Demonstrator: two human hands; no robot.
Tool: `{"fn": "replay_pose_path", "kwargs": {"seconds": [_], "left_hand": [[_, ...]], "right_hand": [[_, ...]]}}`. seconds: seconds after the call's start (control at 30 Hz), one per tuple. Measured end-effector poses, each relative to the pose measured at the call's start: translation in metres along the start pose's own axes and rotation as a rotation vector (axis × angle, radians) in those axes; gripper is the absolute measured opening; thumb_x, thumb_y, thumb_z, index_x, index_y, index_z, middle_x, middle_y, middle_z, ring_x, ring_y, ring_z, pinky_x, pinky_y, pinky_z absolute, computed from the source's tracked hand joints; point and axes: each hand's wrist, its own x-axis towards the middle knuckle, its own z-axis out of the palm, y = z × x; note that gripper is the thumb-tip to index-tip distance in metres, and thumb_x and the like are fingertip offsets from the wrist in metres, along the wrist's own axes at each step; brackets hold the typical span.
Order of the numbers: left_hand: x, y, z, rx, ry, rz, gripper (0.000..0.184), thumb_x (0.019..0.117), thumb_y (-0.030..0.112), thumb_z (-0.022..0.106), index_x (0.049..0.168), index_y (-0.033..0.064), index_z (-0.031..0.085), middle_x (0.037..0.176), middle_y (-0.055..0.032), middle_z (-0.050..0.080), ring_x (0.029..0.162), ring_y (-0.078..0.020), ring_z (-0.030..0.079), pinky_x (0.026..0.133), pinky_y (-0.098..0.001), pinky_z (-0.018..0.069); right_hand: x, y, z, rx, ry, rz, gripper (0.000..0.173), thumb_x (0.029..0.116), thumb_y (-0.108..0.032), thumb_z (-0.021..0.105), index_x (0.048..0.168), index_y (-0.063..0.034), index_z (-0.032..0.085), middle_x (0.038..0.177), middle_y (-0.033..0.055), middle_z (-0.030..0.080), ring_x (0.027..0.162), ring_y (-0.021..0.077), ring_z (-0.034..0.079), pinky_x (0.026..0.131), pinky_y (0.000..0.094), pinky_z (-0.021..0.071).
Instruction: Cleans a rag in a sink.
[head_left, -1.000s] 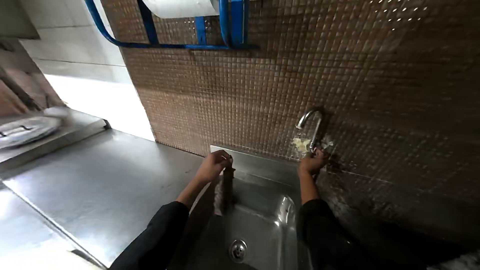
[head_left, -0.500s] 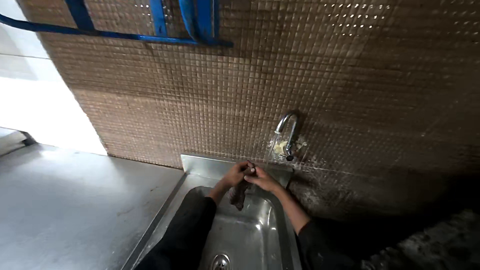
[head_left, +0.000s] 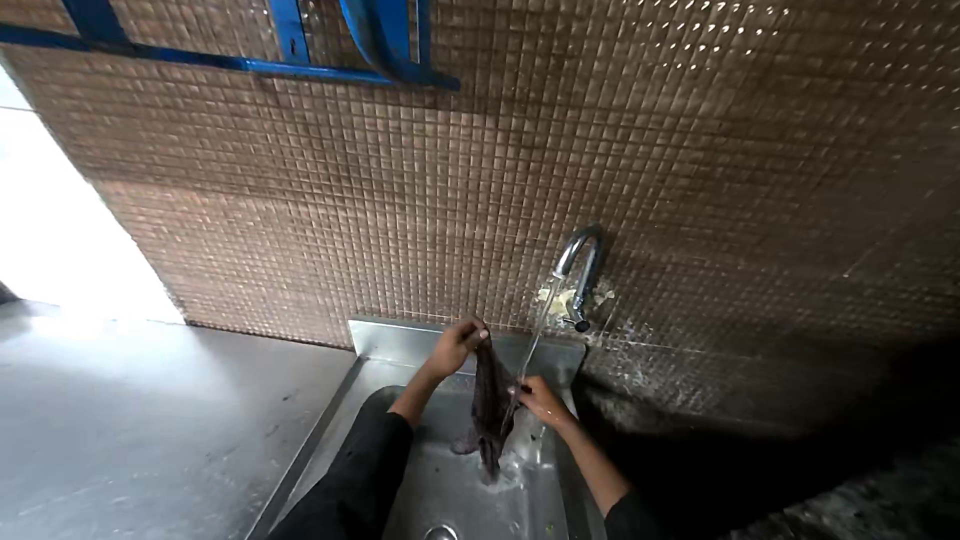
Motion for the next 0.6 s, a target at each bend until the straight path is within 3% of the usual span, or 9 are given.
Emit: {"fn": "replay_pose_path", "kwargs": {"seconds": [0.07,0.13,0.2,0.3,0.33,0.43,0.5,0.57,0.6], "left_hand": [[-0.002,-0.010,0.003,-0.061,0.145,0.005,0.019,0.1065,0.010,0.053,0.117,-0.0041,0.061,0.100,-0.0160,0.065,0.088,-0.0217,0.063,0.083,-0.0421,0.0536],[0.000,-0.017,0.001,-0.037,0.278,0.008,0.024,0.1075,0.012,0.052,0.121,-0.0048,0.060,0.105,-0.0207,0.066,0.095,-0.0289,0.065,0.088,-0.0500,0.0524],[0.003,-0.011,-0.009,-0.058,0.392,-0.008,0.029,0.1091,0.015,0.049,0.128,-0.0047,0.058,0.114,-0.0228,0.065,0.102,-0.0307,0.064,0.093,-0.0510,0.0512],[0.013,-0.012,-0.021,-0.077,0.548,0.009,0.030,0.1088,0.015,0.049,0.130,-0.0044,0.056,0.102,-0.0196,0.065,0.090,-0.0254,0.064,0.086,-0.0458,0.0529],[0.017,-0.013,-0.026,-0.070,0.568,0.023,0.030,0.1086,0.015,0.049,0.130,-0.0041,0.056,0.102,-0.0191,0.067,0.091,-0.0242,0.065,0.086,-0.0446,0.0532],[0.019,-0.004,-0.031,0.035,0.518,0.099,0.027,0.1079,0.014,0.051,0.127,-0.0044,0.059,0.097,-0.0195,0.068,0.086,-0.0252,0.067,0.083,-0.0458,0.0546],[0.017,0.011,-0.026,0.097,0.412,0.132,0.025,0.1071,0.014,0.052,0.124,-0.0023,0.060,0.092,-0.0176,0.068,0.081,-0.0249,0.067,0.080,-0.0470,0.0553],[0.014,0.028,-0.014,0.108,0.286,0.072,0.030,0.1070,0.017,0.053,0.129,-0.0028,0.060,0.095,-0.0198,0.069,0.084,-0.0291,0.068,0.083,-0.0507,0.0553],[0.013,0.036,-0.006,0.094,0.243,0.022,0.031,0.1071,0.018,0.054,0.130,-0.0030,0.058,0.093,-0.0198,0.070,0.081,-0.0296,0.068,0.080,-0.0507,0.0555]], "right_hand": [[-0.003,-0.003,-0.001,0.101,0.087,-0.037,0.029,0.1043,-0.017,0.056,0.114,0.0084,0.068,0.107,0.0193,0.070,0.099,0.0201,0.066,0.095,0.0374,0.0517],[-0.007,-0.011,-0.006,0.164,0.199,-0.068,0.028,0.1048,-0.014,0.054,0.114,0.0089,0.067,0.103,0.0172,0.069,0.094,0.0159,0.064,0.090,0.0324,0.0518],[-0.009,-0.019,-0.014,0.142,0.255,-0.121,0.027,0.1018,-0.018,0.060,0.110,0.0061,0.068,0.098,0.0139,0.069,0.090,0.0135,0.064,0.086,0.0310,0.0533],[-0.016,-0.037,-0.028,-0.040,0.126,-0.175,0.039,0.0969,-0.030,0.071,0.113,0.0063,0.068,0.107,0.0198,0.070,0.101,0.0234,0.067,0.096,0.0397,0.0530],[-0.015,-0.040,-0.031,-0.094,0.075,-0.187,0.040,0.0965,-0.031,0.071,0.110,0.0061,0.068,0.106,0.0201,0.069,0.099,0.0246,0.066,0.094,0.0408,0.0519],[-0.018,-0.048,-0.046,-0.245,-0.110,-0.061,0.043,0.1008,-0.031,0.066,0.123,0.0051,0.066,0.117,0.0234,0.069,0.109,0.0312,0.066,0.101,0.0479,0.0500],[-0.020,-0.046,-0.052,-0.201,0.068,-0.068,0.029,0.0989,-0.021,0.068,0.111,0.0052,0.069,0.104,0.0218,0.069,0.096,0.0301,0.066,0.091,0.0478,0.0527],[-0.028,-0.049,-0.042,-0.077,0.357,-0.105,0.024,0.0964,-0.013,0.070,0.113,0.0046,0.068,0.109,0.0218,0.068,0.101,0.0318,0.066,0.093,0.0490,0.0540],[-0.034,-0.058,-0.030,0.023,0.489,-0.127,0.022,0.0956,-0.012,0.070,0.109,0.0055,0.066,0.103,0.0203,0.067,0.094,0.0297,0.066,0.087,0.0470,0.0554]]}}
